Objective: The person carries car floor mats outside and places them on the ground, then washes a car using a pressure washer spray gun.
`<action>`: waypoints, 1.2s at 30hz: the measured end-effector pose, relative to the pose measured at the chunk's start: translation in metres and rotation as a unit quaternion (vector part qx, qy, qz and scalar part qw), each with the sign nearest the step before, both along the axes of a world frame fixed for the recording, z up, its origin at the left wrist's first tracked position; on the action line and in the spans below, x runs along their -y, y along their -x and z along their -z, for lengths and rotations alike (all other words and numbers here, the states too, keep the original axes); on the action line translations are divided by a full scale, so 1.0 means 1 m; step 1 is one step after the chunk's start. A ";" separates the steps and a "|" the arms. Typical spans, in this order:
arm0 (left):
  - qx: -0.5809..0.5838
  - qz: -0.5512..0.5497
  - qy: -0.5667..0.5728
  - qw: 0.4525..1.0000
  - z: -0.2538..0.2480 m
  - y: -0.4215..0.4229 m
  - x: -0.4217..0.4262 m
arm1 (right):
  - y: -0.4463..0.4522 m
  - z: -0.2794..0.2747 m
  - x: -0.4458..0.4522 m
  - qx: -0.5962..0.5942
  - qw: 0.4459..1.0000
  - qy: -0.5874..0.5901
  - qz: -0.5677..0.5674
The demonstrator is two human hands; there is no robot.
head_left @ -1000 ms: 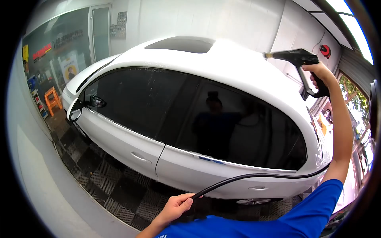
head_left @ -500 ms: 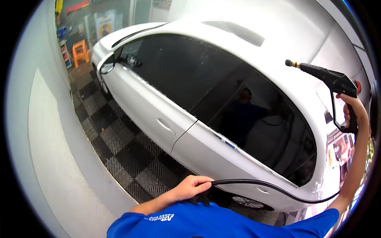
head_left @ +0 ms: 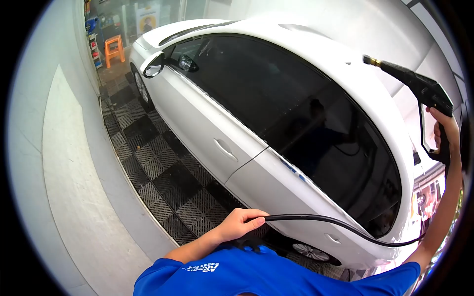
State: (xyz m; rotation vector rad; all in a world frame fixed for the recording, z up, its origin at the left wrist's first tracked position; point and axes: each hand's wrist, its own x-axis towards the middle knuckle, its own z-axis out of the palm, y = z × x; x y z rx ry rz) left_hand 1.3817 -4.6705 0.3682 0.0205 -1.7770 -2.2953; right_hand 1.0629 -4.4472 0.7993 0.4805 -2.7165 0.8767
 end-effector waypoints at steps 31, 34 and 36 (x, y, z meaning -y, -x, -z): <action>0.008 -0.040 0.004 0.999 0.002 0.022 0.334 | 0.024 0.014 0.447 0.109 0.975 -0.044 -0.187; 0.011 -0.013 0.007 1.000 0.006 0.036 0.366 | 0.038 0.005 0.464 0.130 0.971 -0.044 -0.197; 0.009 0.012 -0.014 1.000 0.003 0.044 0.382 | 0.045 -0.002 0.472 0.100 0.988 -0.051 -0.104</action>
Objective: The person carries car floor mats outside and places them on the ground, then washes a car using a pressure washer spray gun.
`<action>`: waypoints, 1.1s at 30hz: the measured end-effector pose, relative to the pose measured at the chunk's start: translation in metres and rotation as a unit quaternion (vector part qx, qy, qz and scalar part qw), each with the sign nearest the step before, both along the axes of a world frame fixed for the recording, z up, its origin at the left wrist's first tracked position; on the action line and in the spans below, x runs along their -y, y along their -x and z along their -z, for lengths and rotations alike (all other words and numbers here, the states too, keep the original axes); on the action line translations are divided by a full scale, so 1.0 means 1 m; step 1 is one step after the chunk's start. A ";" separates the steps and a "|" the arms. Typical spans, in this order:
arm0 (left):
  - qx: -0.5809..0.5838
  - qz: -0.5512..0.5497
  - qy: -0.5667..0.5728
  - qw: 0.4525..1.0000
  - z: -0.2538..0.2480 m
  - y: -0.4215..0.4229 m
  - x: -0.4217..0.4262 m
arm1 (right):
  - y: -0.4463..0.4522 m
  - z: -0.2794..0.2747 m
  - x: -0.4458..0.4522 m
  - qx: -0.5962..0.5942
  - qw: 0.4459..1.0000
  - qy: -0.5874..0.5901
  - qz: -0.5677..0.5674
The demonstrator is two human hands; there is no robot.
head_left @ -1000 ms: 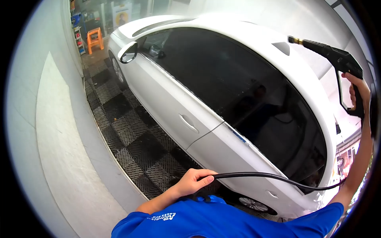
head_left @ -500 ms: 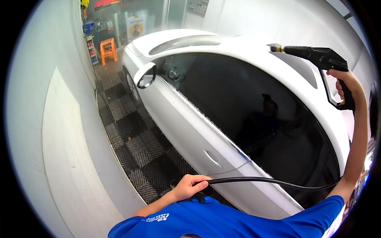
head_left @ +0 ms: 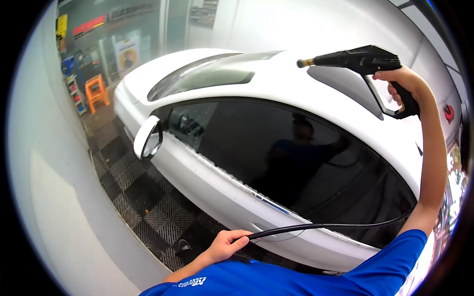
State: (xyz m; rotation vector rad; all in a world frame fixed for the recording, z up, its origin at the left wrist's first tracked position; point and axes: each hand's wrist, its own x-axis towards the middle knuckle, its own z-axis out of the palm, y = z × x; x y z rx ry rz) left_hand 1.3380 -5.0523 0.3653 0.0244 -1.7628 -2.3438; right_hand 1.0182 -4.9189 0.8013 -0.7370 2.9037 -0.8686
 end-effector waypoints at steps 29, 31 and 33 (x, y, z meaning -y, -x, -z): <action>-0.105 -0.090 -0.103 0.985 -0.046 -0.156 0.448 | 0.017 -0.028 0.220 -0.149 0.888 0.075 0.428; -0.131 -0.104 -0.079 0.983 -0.048 -0.161 0.474 | 0.017 -0.020 0.242 -0.130 0.899 0.106 0.404; -0.134 -0.104 -0.081 0.982 -0.049 -0.166 0.503 | 0.010 -0.012 0.272 -0.064 0.914 0.148 0.372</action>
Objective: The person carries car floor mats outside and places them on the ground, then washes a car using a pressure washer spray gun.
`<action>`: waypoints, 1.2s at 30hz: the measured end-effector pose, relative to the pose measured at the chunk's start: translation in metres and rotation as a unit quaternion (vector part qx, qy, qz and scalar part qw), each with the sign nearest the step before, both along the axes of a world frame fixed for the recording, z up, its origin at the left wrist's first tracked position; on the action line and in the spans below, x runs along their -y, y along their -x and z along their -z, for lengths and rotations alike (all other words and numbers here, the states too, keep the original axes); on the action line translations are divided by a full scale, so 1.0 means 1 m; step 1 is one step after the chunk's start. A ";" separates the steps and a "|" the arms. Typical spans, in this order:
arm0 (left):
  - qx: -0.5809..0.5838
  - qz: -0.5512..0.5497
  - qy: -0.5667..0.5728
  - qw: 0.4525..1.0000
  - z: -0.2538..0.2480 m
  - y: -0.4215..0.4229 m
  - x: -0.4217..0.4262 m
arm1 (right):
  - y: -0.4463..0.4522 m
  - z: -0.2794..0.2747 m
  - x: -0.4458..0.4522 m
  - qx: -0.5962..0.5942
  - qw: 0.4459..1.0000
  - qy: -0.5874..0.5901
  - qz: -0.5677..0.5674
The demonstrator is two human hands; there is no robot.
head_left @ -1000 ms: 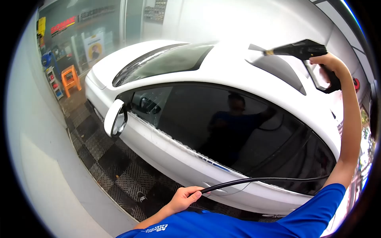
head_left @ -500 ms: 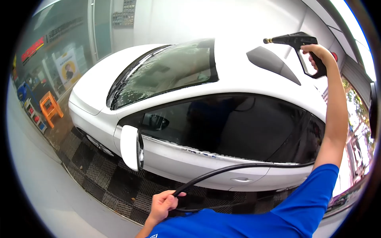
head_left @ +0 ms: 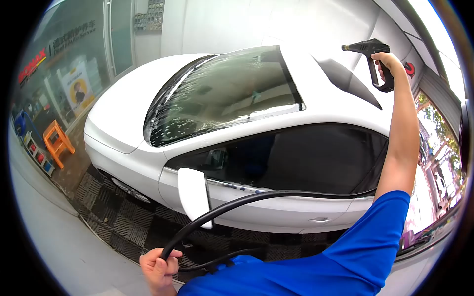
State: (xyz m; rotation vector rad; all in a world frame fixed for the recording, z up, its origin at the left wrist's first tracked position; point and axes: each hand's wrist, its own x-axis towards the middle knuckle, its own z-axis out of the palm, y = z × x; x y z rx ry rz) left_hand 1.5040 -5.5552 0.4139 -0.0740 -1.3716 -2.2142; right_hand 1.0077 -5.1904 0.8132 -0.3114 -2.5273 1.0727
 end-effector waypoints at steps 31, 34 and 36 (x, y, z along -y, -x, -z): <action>0.042 0.056 -0.077 0.995 -0.001 -0.007 0.437 | -0.010 0.082 0.344 0.124 0.986 -0.092 0.061; 0.058 0.104 -0.023 0.993 -0.015 -0.012 0.518 | -0.041 0.140 0.398 0.088 0.996 0.006 -0.004; 0.078 0.102 -0.005 0.992 -0.025 -0.013 0.565 | -0.066 0.146 0.431 0.070 0.996 0.040 -0.030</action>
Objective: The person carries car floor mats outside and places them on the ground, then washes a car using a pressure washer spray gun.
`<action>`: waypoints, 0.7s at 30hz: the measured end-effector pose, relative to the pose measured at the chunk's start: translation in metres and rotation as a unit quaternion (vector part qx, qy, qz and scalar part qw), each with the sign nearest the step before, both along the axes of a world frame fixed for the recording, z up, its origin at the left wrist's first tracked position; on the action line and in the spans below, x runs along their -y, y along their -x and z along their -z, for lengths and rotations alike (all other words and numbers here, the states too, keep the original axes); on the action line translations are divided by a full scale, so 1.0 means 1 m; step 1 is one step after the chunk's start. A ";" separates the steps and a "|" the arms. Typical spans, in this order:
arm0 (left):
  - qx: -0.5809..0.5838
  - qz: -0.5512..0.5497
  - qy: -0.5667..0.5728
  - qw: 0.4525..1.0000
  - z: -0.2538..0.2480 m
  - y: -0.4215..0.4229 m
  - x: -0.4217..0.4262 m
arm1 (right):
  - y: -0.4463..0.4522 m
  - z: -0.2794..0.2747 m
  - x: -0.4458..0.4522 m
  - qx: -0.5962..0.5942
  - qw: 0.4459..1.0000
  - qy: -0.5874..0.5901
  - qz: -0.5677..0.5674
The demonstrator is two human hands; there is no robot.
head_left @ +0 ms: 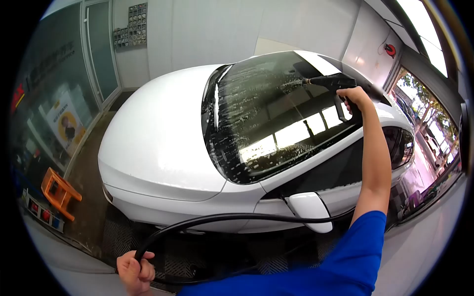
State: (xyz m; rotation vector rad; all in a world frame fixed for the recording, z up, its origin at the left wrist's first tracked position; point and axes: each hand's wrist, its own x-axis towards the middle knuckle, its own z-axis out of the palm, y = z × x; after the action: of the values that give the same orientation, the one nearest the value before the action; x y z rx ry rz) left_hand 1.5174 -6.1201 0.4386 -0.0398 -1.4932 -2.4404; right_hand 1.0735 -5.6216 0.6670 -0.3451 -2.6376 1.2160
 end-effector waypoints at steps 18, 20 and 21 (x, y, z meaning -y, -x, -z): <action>0.118 0.300 0.192 0.927 -0.003 0.080 0.023 | -0.222 -0.081 -0.039 0.043 0.953 -0.177 0.240; 0.130 0.316 0.189 0.921 0.003 0.078 0.012 | -0.217 -0.077 -0.040 0.042 0.955 -0.219 0.197; 0.128 0.312 0.179 0.924 0.008 0.075 0.007 | -0.213 -0.076 -0.029 0.039 0.958 -0.206 0.193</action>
State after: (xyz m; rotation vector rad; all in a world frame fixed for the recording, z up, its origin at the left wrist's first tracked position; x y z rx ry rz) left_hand 1.4423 -6.1271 0.4303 -0.3303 -2.3282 -2.6597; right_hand 1.2868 -5.5924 0.7428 -0.7935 -2.6275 0.5270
